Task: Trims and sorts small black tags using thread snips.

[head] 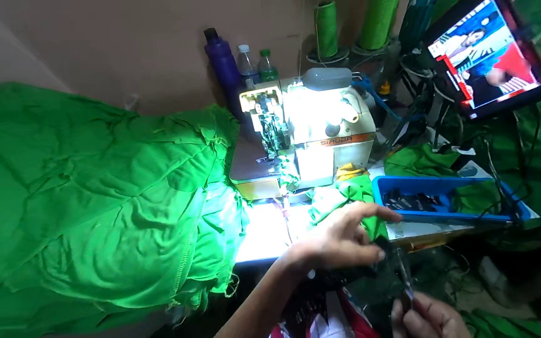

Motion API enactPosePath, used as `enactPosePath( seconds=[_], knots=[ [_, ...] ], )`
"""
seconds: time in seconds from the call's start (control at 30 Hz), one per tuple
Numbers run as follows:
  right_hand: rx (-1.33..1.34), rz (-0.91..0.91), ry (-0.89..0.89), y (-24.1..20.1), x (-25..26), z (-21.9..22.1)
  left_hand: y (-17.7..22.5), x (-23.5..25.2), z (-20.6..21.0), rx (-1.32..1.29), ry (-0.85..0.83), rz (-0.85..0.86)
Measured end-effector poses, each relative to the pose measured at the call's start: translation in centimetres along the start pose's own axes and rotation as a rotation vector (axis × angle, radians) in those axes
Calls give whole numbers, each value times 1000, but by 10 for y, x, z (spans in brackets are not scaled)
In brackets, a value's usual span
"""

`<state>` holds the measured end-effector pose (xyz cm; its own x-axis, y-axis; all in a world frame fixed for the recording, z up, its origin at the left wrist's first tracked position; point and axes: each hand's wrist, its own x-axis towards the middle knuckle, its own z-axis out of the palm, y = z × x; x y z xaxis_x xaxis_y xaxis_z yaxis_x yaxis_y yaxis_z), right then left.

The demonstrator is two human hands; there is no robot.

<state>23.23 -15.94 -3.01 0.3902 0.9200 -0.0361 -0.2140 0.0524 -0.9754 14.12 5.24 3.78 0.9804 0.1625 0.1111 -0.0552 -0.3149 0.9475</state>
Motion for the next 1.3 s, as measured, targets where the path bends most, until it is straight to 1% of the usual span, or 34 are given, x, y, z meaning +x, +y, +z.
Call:
enactPosePath(
  seconds=[0.1,0.17,0.27,0.37,0.47,0.57,0.67,0.8,0.9,1.0,1.17,1.3],
  knots=[
    [-102,-93,53,-20,17,20,-3,-38,10,-153,29,127],
    [-99,-107,46,-26,25,34,-4,-57,11,-206,52,177],
    [-14,-76,-29,-29,28,48,-1,-75,7,-198,56,194],
    [-18,-82,-62,-27,32,55,-5,-85,7,-199,74,204],
    [-39,-181,-8,-25,37,59,-12,-92,10,-225,133,193],
    [-38,-231,92,-28,49,63,-19,-102,13,-259,208,149],
    [-68,-251,150,-33,62,66,-22,-111,12,-292,289,108],
    [-99,-237,144,-37,71,71,-21,-118,10,-326,351,37],
    [-121,-238,120,-36,74,73,-23,-121,8,-365,336,44],
    [-122,-216,125,-37,76,74,-26,-122,5,-391,297,93],
    [-131,-204,129,-37,78,77,-25,-123,1,-373,251,150],
    [-135,-218,89,-36,78,78,-24,-123,-5,-354,158,173]
  ],
)
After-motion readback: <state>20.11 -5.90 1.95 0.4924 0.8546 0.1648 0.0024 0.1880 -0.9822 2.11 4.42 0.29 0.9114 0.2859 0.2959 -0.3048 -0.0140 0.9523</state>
